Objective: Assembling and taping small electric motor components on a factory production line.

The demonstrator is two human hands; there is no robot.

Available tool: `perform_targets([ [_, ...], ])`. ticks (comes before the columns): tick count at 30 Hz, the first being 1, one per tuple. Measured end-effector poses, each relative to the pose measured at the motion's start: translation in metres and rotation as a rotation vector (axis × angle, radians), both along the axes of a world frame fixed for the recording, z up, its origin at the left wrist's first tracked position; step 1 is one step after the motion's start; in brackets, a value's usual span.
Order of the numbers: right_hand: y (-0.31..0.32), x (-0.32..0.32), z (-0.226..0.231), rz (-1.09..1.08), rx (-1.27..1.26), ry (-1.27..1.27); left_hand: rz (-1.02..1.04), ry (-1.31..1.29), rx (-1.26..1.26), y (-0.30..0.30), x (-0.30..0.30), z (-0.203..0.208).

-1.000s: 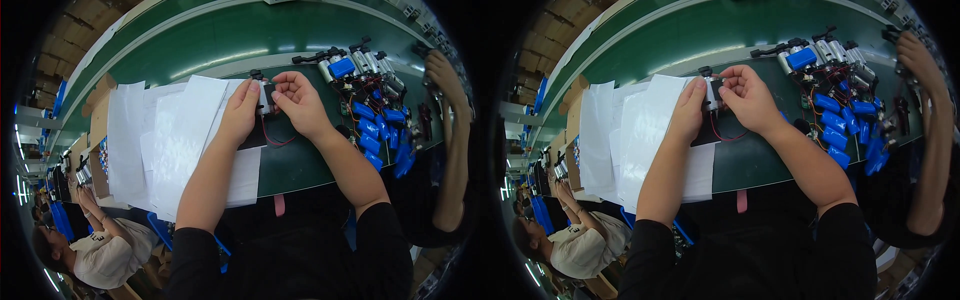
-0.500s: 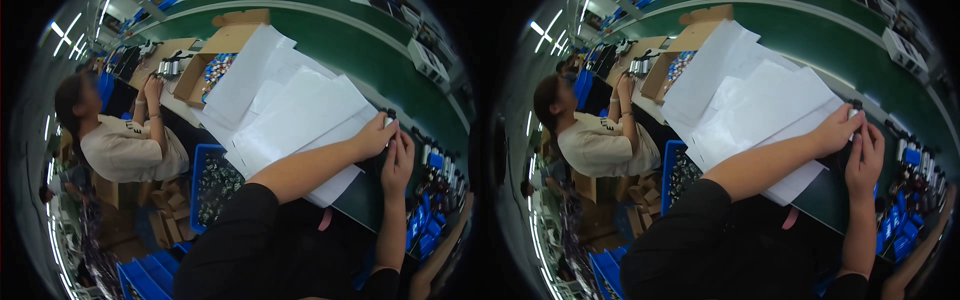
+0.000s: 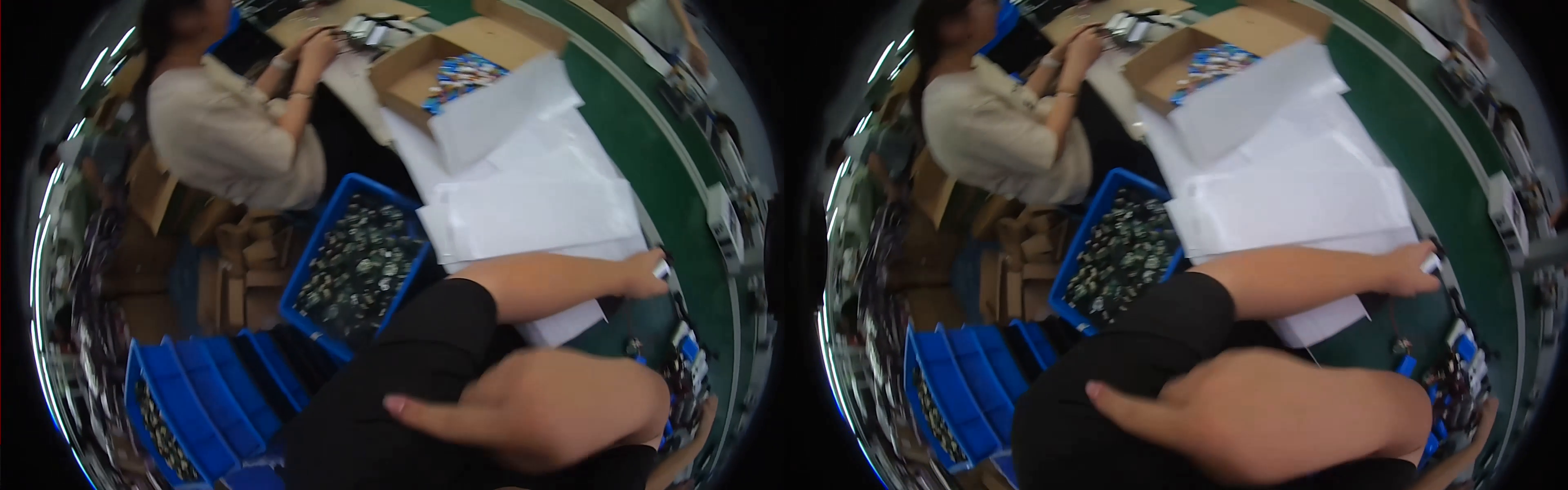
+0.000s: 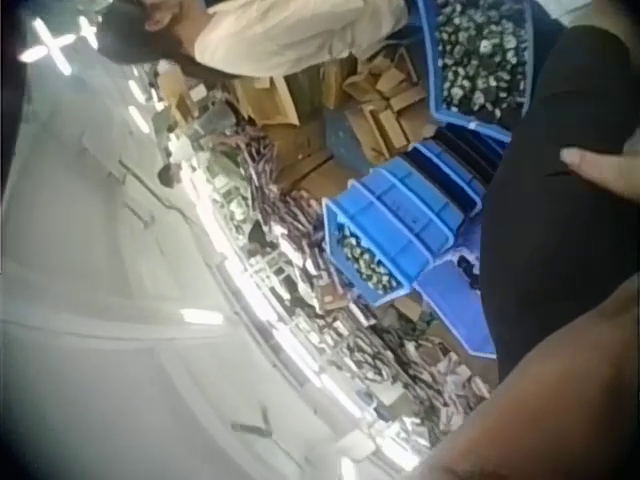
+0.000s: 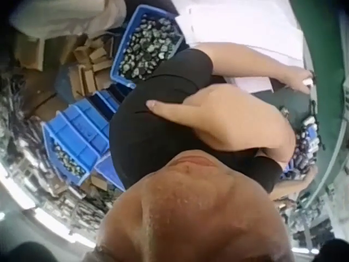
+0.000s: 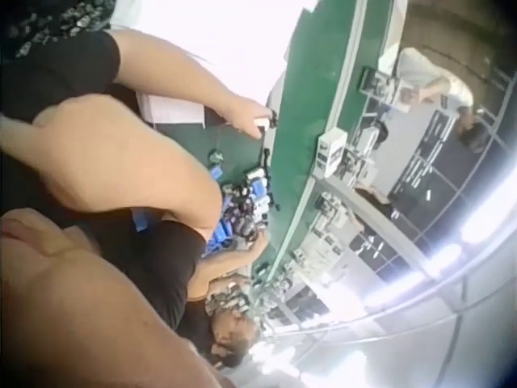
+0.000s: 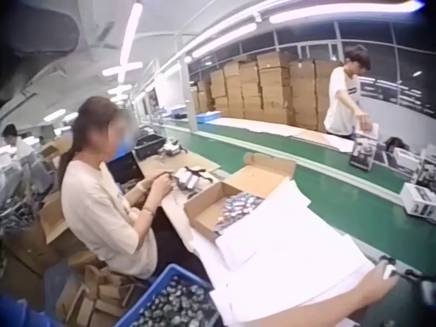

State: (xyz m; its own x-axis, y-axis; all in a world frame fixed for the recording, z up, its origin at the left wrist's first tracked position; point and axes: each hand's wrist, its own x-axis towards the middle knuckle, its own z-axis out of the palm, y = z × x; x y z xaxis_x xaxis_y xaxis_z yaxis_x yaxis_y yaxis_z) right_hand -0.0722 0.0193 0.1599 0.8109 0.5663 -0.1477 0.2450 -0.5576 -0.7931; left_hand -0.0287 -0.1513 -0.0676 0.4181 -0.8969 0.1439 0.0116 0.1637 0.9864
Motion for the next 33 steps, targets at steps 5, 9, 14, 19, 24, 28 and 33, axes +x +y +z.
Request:
perform_targets([
  [5,0.022,0.031,-0.036,0.276,0.353,-0.037,0.090,-0.182,-0.226,0.009,-0.005,-0.005],
  [9,0.010,0.052,-0.054,-0.051,-0.022,0.181,0.168,-0.093,-0.223,0.036,0.003,0.026],
  [14,0.120,0.102,-0.063,0.598,-0.175,0.191,0.155,-0.063,-0.118,0.103,0.018,0.035],
  [19,0.157,0.119,-0.076,0.649,-0.480,0.007,0.021,-0.171,-0.012,0.115,0.028,0.069],
  [24,0.073,0.096,-0.075,0.310,-0.535,0.044,0.195,-0.231,-0.227,0.008,-0.014,-0.005],
  [28,-0.019,0.036,-0.040,-0.135,-0.440,-0.128,0.155,0.001,-0.263,0.012,-0.010,-0.007],
  [33,-0.140,-0.054,-0.091,-1.207,-0.323,-0.543,-0.006,0.219,-0.063,0.024,-0.006,0.018],
])
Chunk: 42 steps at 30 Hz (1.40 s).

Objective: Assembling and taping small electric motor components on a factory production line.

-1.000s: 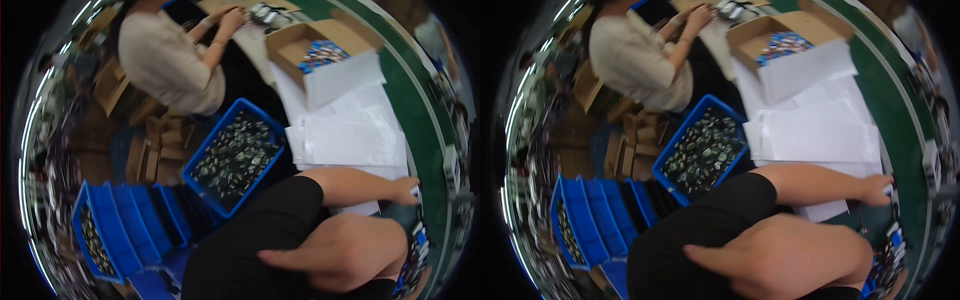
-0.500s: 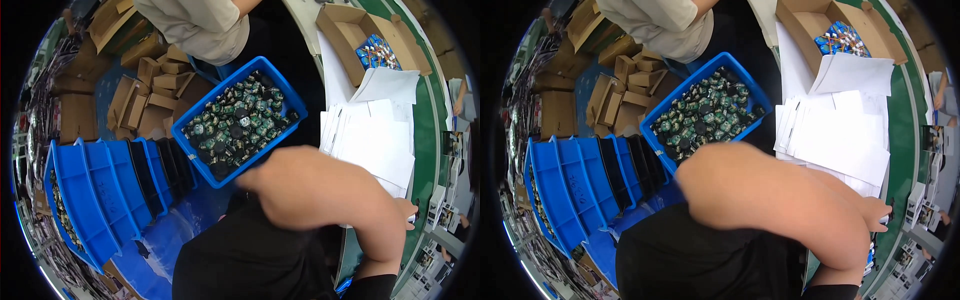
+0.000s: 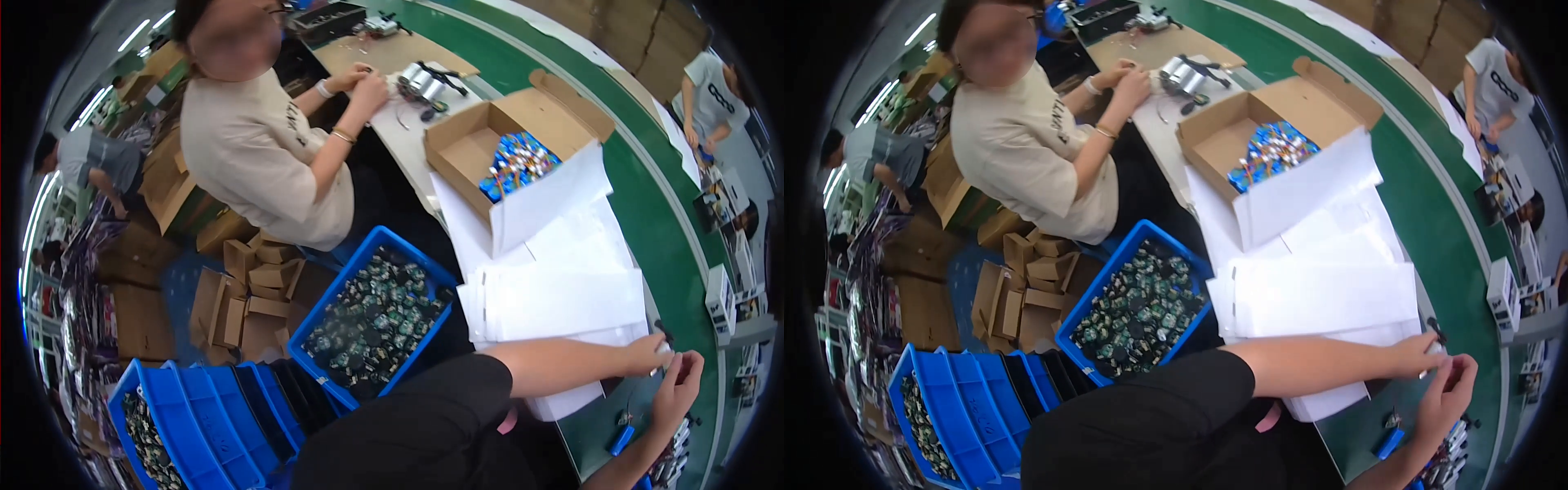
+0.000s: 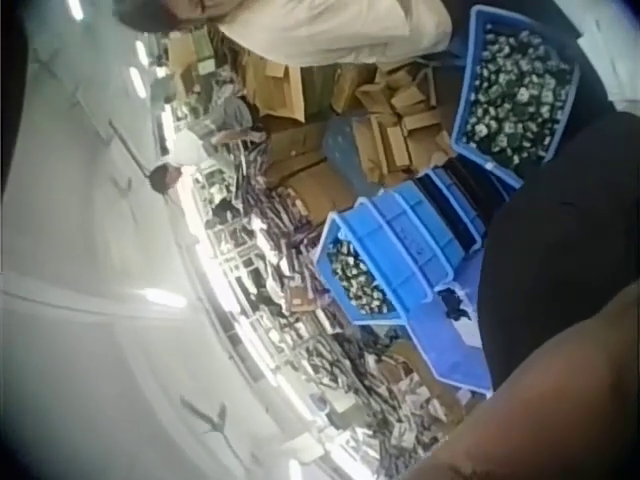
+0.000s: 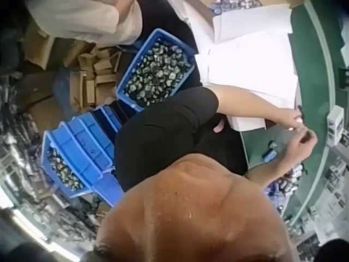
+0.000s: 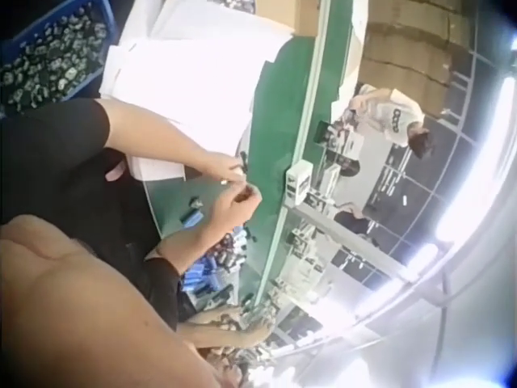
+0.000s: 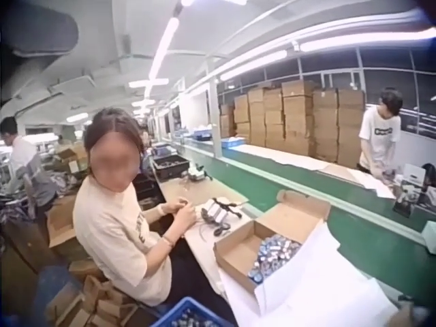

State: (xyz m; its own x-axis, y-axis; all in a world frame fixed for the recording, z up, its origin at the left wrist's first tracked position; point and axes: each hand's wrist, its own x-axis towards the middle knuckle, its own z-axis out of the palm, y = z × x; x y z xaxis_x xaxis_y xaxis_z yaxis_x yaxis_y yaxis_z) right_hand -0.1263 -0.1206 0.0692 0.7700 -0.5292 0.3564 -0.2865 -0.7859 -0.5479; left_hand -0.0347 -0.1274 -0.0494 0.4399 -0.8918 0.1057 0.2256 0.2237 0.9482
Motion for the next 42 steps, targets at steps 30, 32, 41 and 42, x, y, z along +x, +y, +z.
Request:
perform_targets([
  [30,-0.031,-0.047,-0.094,-0.244,0.123,-0.262,-0.103,-0.224,0.078,0.010,0.006,-0.007],
  [32,-0.030,-0.043,-0.078,-0.226,0.174,-0.121,-0.092,-0.291,0.195,0.014,0.024,0.000],
  [41,-0.041,-0.089,-0.063,0.028,0.225,0.415,0.193,0.508,-0.005,0.004,0.065,0.016],
  [42,-0.039,-0.094,-0.067,0.052,0.120,0.422,0.226,0.517,-0.011,0.004,0.063,0.018],
])
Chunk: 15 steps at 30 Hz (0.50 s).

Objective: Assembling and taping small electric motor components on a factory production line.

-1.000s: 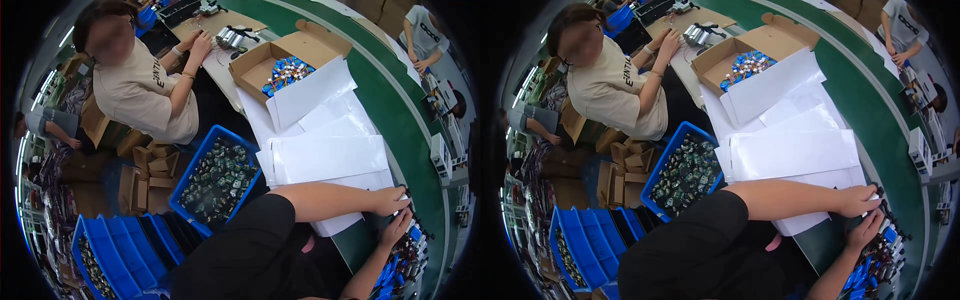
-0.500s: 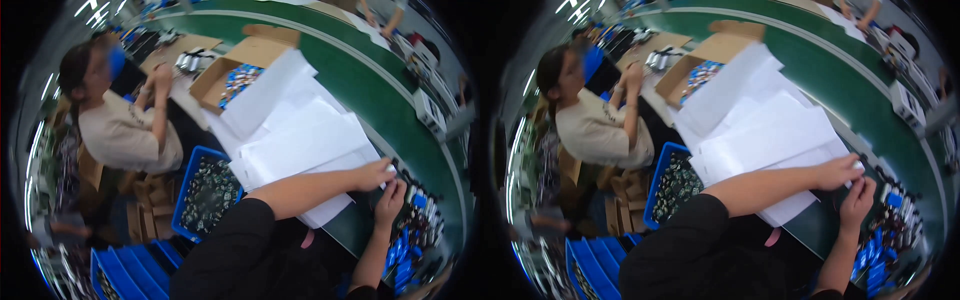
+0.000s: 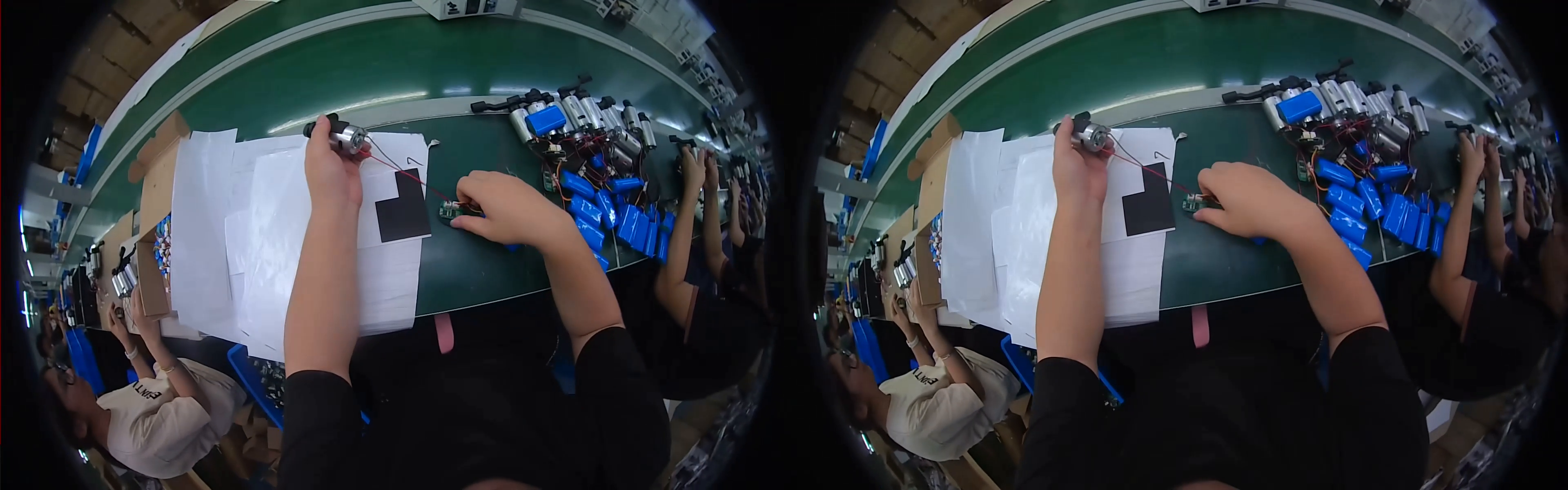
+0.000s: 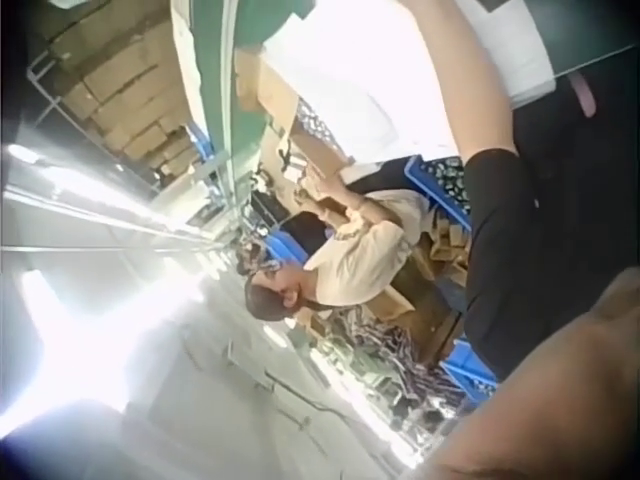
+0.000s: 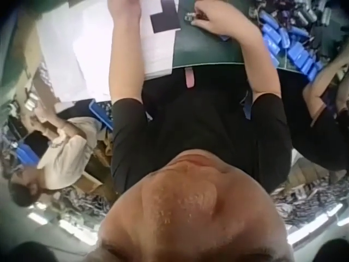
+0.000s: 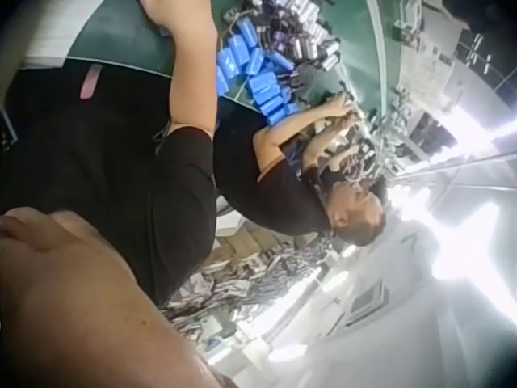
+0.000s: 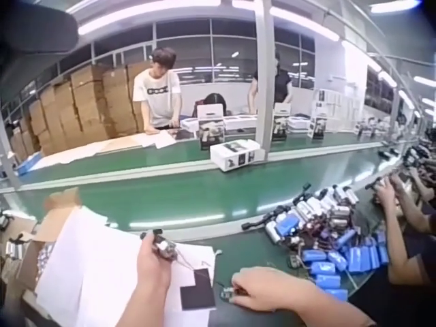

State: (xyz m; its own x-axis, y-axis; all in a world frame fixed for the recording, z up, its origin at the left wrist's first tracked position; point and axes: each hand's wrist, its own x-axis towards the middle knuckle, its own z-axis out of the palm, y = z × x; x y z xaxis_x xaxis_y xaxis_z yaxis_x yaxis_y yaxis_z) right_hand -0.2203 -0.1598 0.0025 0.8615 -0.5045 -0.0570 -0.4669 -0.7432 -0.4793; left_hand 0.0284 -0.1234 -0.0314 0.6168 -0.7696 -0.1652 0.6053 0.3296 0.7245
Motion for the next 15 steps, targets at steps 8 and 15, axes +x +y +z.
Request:
perform_targets([
  [8,0.018,-0.043,0.006,-0.057,-0.025,0.072,-0.345,-0.492,0.358,0.012,-0.005,0.011],
  [15,0.017,-0.021,0.039,-0.058,-0.078,-0.078,-0.462,-0.337,0.181,0.011,-0.026,0.005],
])
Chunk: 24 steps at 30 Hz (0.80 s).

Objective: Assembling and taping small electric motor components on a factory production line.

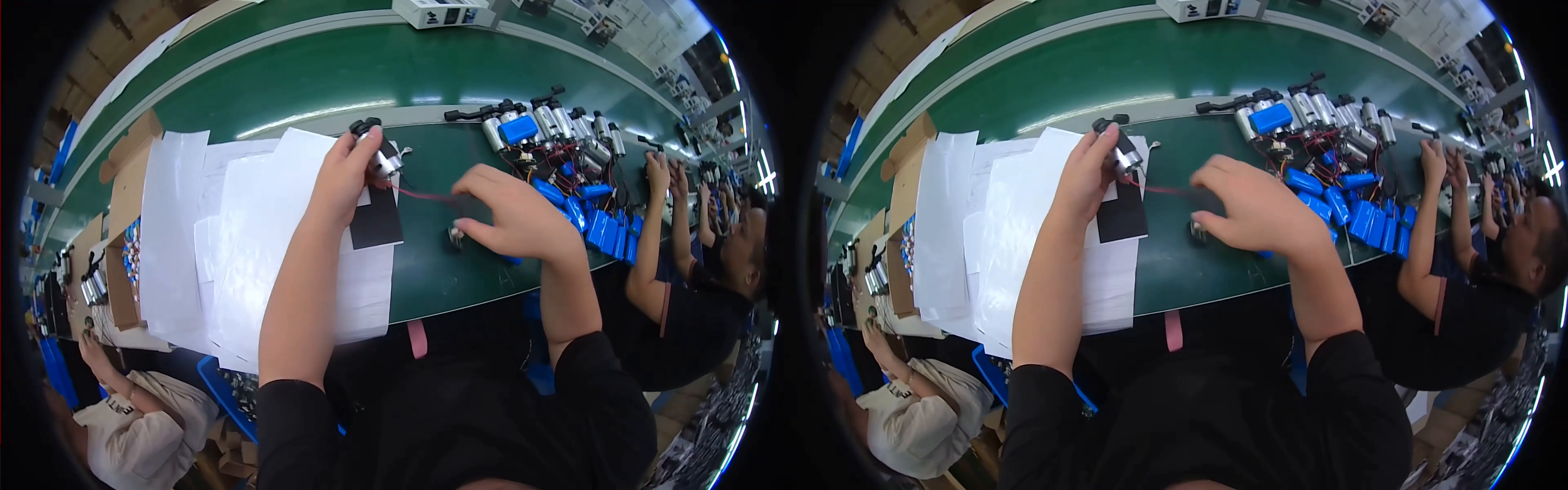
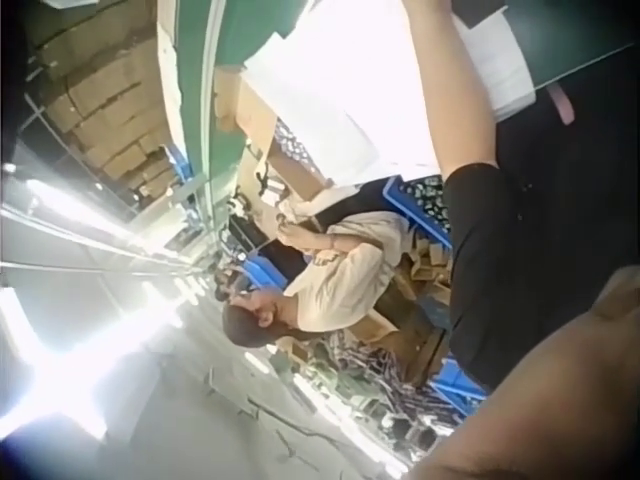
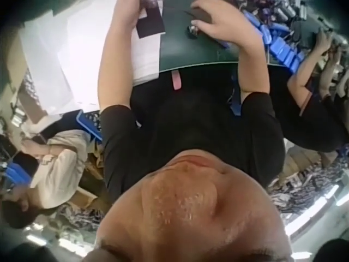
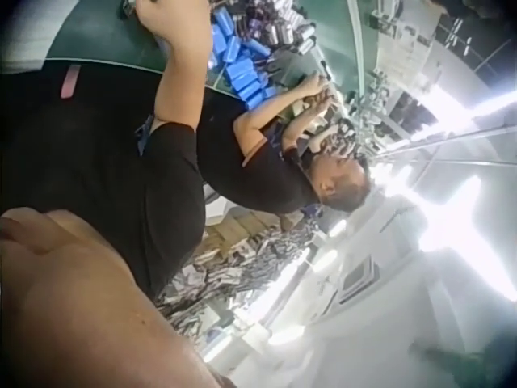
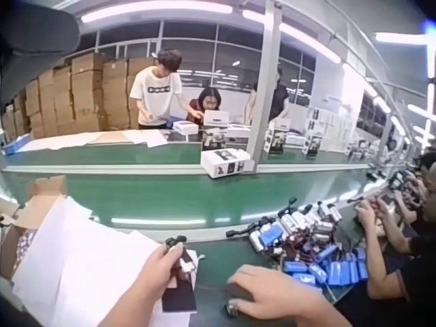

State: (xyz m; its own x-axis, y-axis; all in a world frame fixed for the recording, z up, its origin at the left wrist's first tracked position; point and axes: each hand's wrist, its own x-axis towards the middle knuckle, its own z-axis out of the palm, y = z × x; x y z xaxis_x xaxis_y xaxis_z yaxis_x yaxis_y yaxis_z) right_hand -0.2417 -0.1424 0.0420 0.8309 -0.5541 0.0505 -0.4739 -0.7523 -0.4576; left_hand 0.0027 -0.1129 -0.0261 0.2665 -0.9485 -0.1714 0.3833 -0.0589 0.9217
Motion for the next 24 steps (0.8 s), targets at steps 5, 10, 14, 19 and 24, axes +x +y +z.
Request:
perform_targets([
  [5,-0.002,-0.006,0.002,-0.062,-0.085,0.055,0.131,-0.019,-0.062,-0.003,0.001,0.002],
  [10,0.021,-0.032,-0.022,-0.090,-0.018,0.178,-0.026,-0.333,-0.028,0.007,-0.025,-0.003],
  [14,0.034,-0.044,-0.044,-0.097,-0.044,0.039,-0.130,-0.578,-0.009,0.010,-0.033,0.000],
  [19,0.051,-0.068,-0.049,-0.139,-0.174,-0.135,-0.117,-0.703,-0.091,0.013,-0.036,0.008],
  [24,0.051,-0.078,-0.046,-0.189,-0.055,-0.122,-0.120,-1.188,-0.144,0.001,-0.061,-0.001],
])
